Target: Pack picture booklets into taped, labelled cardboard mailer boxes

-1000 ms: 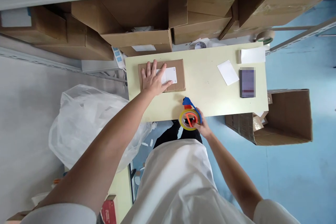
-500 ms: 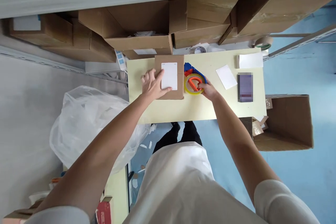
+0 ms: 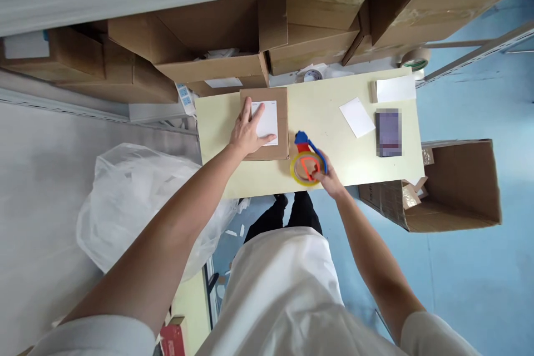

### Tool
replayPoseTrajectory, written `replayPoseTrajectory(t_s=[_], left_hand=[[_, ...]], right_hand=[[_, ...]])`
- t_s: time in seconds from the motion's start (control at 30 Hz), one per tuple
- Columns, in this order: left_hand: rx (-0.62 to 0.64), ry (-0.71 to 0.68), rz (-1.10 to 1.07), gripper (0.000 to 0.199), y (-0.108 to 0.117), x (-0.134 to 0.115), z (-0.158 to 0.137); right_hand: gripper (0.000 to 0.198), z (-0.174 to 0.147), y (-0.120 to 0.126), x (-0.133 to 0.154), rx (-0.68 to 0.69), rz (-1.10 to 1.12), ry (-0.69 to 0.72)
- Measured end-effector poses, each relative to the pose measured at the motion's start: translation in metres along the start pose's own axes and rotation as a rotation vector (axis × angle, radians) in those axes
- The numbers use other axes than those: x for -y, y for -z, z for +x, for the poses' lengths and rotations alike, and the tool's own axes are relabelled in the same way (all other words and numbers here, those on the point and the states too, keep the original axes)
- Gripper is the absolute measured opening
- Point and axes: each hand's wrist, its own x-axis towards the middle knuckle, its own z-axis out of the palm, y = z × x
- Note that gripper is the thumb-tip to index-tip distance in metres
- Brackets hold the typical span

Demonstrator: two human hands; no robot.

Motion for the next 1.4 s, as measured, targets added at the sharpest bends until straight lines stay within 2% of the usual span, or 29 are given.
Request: replayPoseTrajectory(t_s=[0.13,0.2,0.27,0.33,0.4,0.53,0.6,0.73,0.83,0.9,1.0,1.13,1.27,1.4], left_hand=[[0.000,-0.005,0.014,0.104,-0.001,0.001,0.001],[-0.001,0.022,0.016,0.104,-0.001,-0.001,0.000],[0.008,0.092,0.024,0.103,0.000,-0.006,-0.005],[0.039,0.178,0.044,0.101,0.002,-0.012,-0.015],[0.081,0.232,0.069,0.104,0.004,-0.020,-0.030],[0.135,0.253,0.092,0.111,0.010,-0.035,-0.058],[0.152,0.250,0.094,0.111,0.015,-0.037,-0.063],[0.145,0.118,0.092,0.107,0.030,-0.025,-0.040],[0.063,-0.024,0.109,0.108,0.037,-0.008,-0.003],[0.036,-0.069,0.102,0.114,0.036,0.001,0.018],[0.027,-0.055,0.079,0.119,0.028,0.005,0.032],[0.018,-0.012,0.086,0.122,0.021,0.004,0.031],[0.020,-0.011,0.090,0.121,0.021,0.004,0.030],[0.012,-0.028,0.077,0.123,0.019,0.006,0.032]], right_hand=[[0.082,-0.061,-0.027,-0.037,0.023,-0.013,-0.002],[0.084,-0.070,-0.046,-0.046,0.032,0.025,-0.008],[0.085,-0.066,-0.059,-0.048,0.026,0.075,-0.033],[0.085,-0.054,-0.061,-0.045,0.000,0.122,-0.059],[0.083,-0.036,-0.052,-0.035,-0.053,0.155,-0.053],[0.073,0.016,-0.016,0.004,-0.144,0.139,0.007],[0.069,0.048,0.002,0.030,-0.102,0.125,0.018],[0.063,0.100,0.026,0.073,0.017,0.120,-0.026],[0.059,0.116,0.032,0.084,0.098,0.128,-0.061],[0.057,0.118,0.031,0.083,0.114,0.133,-0.079],[0.055,0.114,0.029,0.075,0.095,0.139,-0.091],[0.063,0.096,0.028,0.060,0.063,0.126,-0.056],[0.075,0.046,0.029,0.034,0.089,0.016,-0.041],[0.080,-0.011,0.026,0.009,0.159,-0.043,-0.142]])
